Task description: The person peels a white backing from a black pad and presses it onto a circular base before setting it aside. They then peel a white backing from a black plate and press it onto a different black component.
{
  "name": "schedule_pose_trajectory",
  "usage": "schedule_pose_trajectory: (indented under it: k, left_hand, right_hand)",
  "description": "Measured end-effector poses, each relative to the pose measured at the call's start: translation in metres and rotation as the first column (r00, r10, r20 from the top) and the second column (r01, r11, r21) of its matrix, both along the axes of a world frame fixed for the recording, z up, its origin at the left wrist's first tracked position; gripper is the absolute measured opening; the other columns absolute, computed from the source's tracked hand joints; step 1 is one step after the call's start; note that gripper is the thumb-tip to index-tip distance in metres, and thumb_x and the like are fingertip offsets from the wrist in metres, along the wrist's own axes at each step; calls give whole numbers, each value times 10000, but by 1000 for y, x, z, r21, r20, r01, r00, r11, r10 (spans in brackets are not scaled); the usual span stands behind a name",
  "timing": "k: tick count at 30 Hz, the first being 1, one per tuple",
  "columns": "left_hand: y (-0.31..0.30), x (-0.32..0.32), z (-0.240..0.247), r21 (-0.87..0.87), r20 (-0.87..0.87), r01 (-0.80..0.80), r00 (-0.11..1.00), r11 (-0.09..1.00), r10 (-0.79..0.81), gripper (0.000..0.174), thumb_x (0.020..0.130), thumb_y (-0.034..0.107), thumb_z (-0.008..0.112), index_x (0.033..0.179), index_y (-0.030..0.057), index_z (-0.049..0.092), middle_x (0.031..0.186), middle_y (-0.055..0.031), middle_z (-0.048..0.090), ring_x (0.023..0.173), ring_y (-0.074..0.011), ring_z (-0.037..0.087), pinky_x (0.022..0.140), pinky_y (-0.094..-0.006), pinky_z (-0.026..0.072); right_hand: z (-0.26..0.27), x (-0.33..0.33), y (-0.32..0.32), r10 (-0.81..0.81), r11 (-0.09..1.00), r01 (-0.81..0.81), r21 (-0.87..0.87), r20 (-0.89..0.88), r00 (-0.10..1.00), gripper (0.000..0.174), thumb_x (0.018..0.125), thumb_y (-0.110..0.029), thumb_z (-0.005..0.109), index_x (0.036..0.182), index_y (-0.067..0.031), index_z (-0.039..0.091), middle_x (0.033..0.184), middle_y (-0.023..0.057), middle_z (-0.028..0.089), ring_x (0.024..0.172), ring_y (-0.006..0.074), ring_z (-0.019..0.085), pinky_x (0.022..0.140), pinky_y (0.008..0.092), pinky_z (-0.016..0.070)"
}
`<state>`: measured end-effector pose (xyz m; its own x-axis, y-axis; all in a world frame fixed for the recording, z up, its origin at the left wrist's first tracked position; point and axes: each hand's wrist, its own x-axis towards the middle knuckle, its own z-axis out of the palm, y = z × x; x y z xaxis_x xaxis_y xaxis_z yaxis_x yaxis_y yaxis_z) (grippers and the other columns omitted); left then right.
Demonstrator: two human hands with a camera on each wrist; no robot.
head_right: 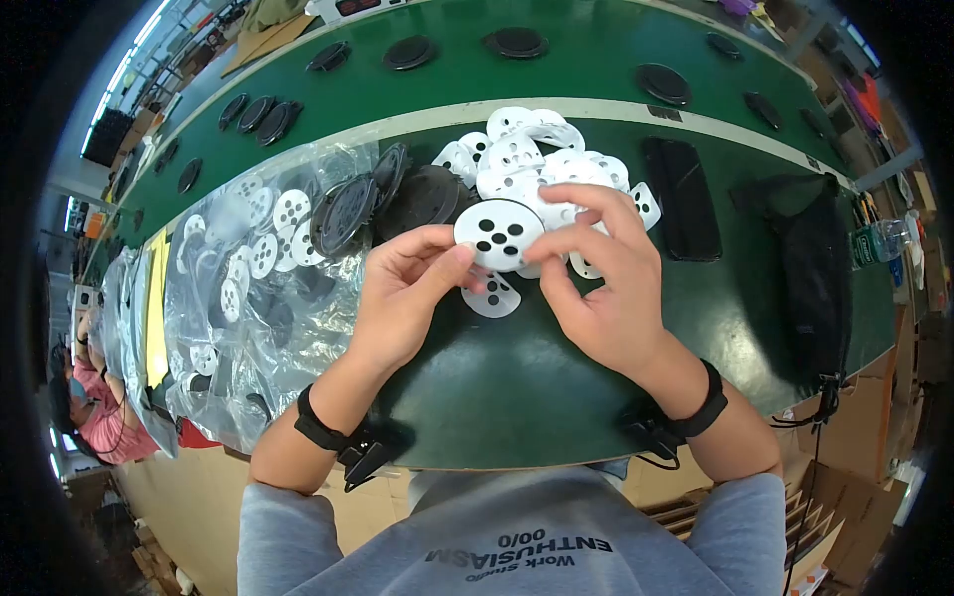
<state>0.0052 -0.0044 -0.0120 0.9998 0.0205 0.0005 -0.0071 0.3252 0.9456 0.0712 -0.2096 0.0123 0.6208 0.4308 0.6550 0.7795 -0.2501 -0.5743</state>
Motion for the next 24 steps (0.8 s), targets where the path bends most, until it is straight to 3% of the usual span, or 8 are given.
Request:
schedule_pose_trajectory:
  k: [5,8,10,13,16,24]
  left_hand:
    - [-11,-6,15,180,46,-55,998,982,47,284,912,2,671,1188,-48,631,1033,-143,712,890,-158,688,799,-291,569]
    - [-18,-10,9,167,178,-70,983,984,40,293,892,-8,689,1176,-67,642,1002,-123,719,876,-119,678,795,-245,557]
    - [-19,-10,4,143,201,-40,980,989,11,267,891,-16,687,1151,-65,656,1041,-138,705,923,-141,677,831,-260,564]
    - [-17,-8,2,138,223,-32,975,990,0,234,878,-53,682,1112,-65,670,1089,-157,680,957,-170,673,842,-282,573]
    - [-15,-8,5,160,214,-31,977,987,-4,211,858,-98,681,1067,-67,679,1128,-163,654,984,-198,666,867,-310,573]
    - [-15,-6,4,238,227,-48,974,970,-7,145,856,-74,694,1001,-84,693,1090,-159,658,927,-172,676,817,-265,594]
  right_hand:
    - [10,-12,1,-25,999,23,-31,-80,996,237,718,7,745,940,-63,700,978,66,654,814,178,577,691,270,457]
    - [3,-12,4,62,998,-54,45,-190,980,226,745,-13,753,962,-34,694,908,73,657,724,139,565,643,250,453]
    - [-4,-10,6,85,994,-68,89,-202,976,224,759,-27,762,972,-19,692,864,76,657,668,115,563,615,236,451]
    - [-5,-13,4,147,984,-85,157,-440,886,213,782,-18,752,985,3,691,888,74,672,698,104,613,628,232,483]
    - [-5,-16,6,201,964,-78,252,-510,836,192,811,-8,734,998,23,703,913,84,702,743,111,672,660,232,528]
    - [-5,-16,4,161,979,-79,186,-482,861,140,818,-5,726,955,24,743,897,113,743,772,138,713,690,239,566]
